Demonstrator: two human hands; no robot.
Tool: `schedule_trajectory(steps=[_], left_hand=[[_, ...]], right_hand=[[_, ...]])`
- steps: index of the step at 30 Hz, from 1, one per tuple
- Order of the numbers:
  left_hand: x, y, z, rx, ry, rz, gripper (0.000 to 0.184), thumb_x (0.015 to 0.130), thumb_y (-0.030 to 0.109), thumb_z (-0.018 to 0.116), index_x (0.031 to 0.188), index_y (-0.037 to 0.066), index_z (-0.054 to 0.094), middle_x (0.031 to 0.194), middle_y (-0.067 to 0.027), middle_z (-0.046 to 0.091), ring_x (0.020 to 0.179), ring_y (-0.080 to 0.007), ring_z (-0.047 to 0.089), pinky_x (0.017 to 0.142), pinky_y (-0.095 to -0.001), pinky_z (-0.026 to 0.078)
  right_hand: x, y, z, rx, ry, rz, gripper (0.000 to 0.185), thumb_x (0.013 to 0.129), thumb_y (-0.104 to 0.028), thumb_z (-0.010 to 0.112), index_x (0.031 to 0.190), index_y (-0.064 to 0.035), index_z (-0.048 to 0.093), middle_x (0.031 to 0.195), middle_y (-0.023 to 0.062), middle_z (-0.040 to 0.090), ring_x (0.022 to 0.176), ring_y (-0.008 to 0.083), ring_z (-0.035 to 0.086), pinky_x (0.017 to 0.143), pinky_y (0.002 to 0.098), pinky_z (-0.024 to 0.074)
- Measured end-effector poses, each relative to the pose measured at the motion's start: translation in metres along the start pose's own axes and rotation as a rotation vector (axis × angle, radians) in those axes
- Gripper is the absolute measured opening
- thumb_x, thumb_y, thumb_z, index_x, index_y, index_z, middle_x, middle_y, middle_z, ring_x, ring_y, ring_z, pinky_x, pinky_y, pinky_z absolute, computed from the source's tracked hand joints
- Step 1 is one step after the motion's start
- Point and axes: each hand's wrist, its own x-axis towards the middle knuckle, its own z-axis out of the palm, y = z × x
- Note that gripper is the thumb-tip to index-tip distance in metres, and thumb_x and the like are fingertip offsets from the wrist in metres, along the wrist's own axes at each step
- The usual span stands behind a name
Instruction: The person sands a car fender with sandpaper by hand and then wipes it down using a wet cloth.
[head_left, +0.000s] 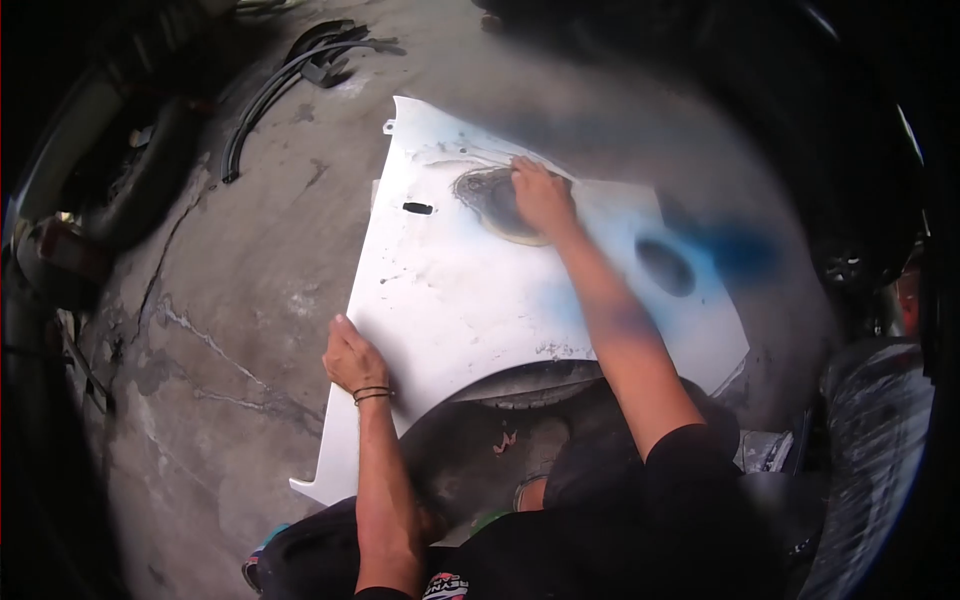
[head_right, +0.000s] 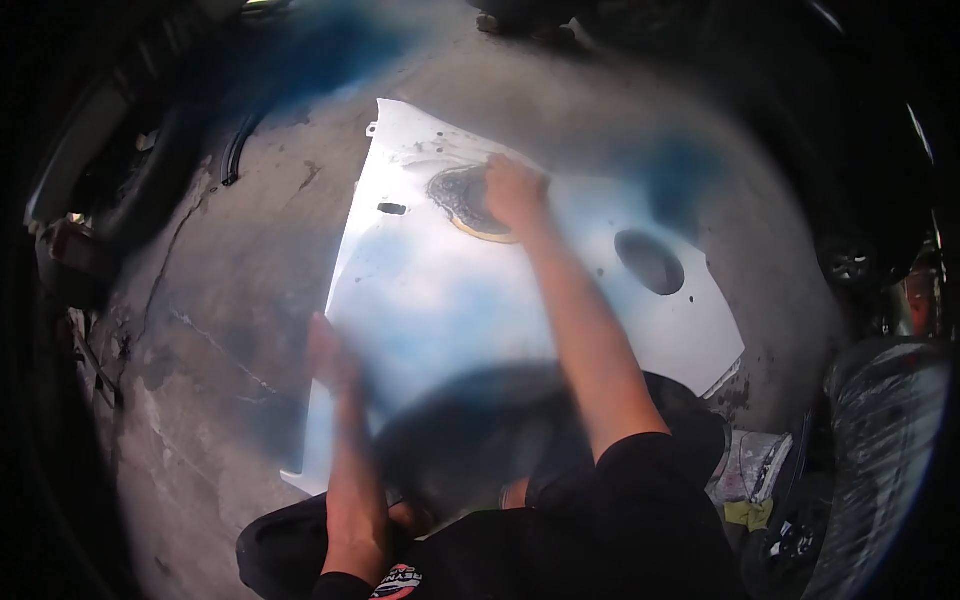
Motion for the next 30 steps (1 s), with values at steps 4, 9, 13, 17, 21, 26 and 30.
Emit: schedule_trajectory(steps=[4,9,13,17,21,26,30], left_hand=[[-0.003,0.004,-0.002,-0.023,-0.031,-0.013,0.048,0.11,0.041,0.04,0.093,0.005,0.067,0.091,-0.0194,0.072,0.088,-0.046,0.064,0.085,-0.0512,0.047],[0.002,0.001,-0.004,0.015,-0.019,0.035,0.049,0.11,0.042,0.039,0.094,0.004,0.067,0.093,-0.0192,0.072,0.089,-0.0445,0.065,0.087,-0.0503,0.047],[-0.001,0.005,-0.006,-0.062,-0.057,-0.004,0.05,0.11,0.043,0.039,0.096,0.005,0.068,0.096,-0.0195,0.073,0.091,-0.0429,0.066,0.09,-0.0495,0.047],[0.0,0.007,-0.01,0.082,-0.046,0.025,0.049,0.11,0.043,0.039,0.099,0.005,0.069,0.099,-0.0189,0.074,0.092,-0.043,0.067,0.092,-0.0496,0.047],[0.0,0.012,-0.009,0.088,-0.053,0.008,0.049,0.11,0.043,0.039,0.099,0.005,0.069,0.099,-0.0188,0.074,0.092,-0.0437,0.067,0.092,-0.0503,0.048],[0.001,-0.001,-0.006,0.055,-0.06,0.027,0.049,0.109,0.044,0.04,0.099,0.006,0.07,0.097,-0.0189,0.074,0.091,-0.0444,0.067,0.09,-0.0511,0.049],[-0.001,0.001,-0.009,0.02,-0.039,0.035,0.05,0.109,0.045,0.04,0.097,0.007,0.07,0.096,-0.0194,0.074,0.091,-0.0442,0.068,0.091,-0.0515,0.049]], right_hand=[[-0.045,0.114,-0.003,-0.111,0.094,0.143,0.044,0.108,-0.021,0.041,0.143,-0.0024,0.062,0.153,0.0183,0.056,0.143,0.0356,0.05,0.117,0.0419,0.0415],[-0.056,-0.075,0.002,-0.024,0.034,0.005,0.045,0.107,-0.021,0.041,0.146,-0.0062,0.06,0.158,0.0128,0.052,0.147,0.0327,0.047,0.121,0.0546,0.0355],[-0.086,-0.062,0.007,0.159,-0.042,-0.244,0.046,0.11,-0.026,0.041,0.149,-0.0088,0.058,0.162,0.0097,0.049,0.152,0.0332,0.04,0.123,0.0563,0.0308],[-0.1,0.095,-0.007,0.137,0.098,0.05,0.044,0.109,-0.025,0.044,0.146,-0.006,0.06,0.155,0.0141,0.056,0.146,0.0339,0.047,0.121,0.0564,0.0316],[-0.132,0.016,-0.004,0.035,0.197,0.105,0.043,0.109,-0.023,0.045,0.145,-0.005,0.059,0.152,0.0152,0.057,0.147,0.0379,0.045,0.123,0.0578,0.0279],[-0.185,-0.083,0.004,0.192,0.082,-0.391,0.046,0.109,-0.022,0.046,0.15,-0.0053,0.053,0.16,0.0125,0.049,0.15,0.0379,0.04,0.125,0.0573,0.0252],[-0.173,0.022,-0.031,0.022,0.135,-0.069,0.046,0.109,-0.022,0.042,0.151,-0.0035,0.052,0.161,0.0148,0.048,0.15,0.0381,0.04,0.126,0.0559,0.0232]])
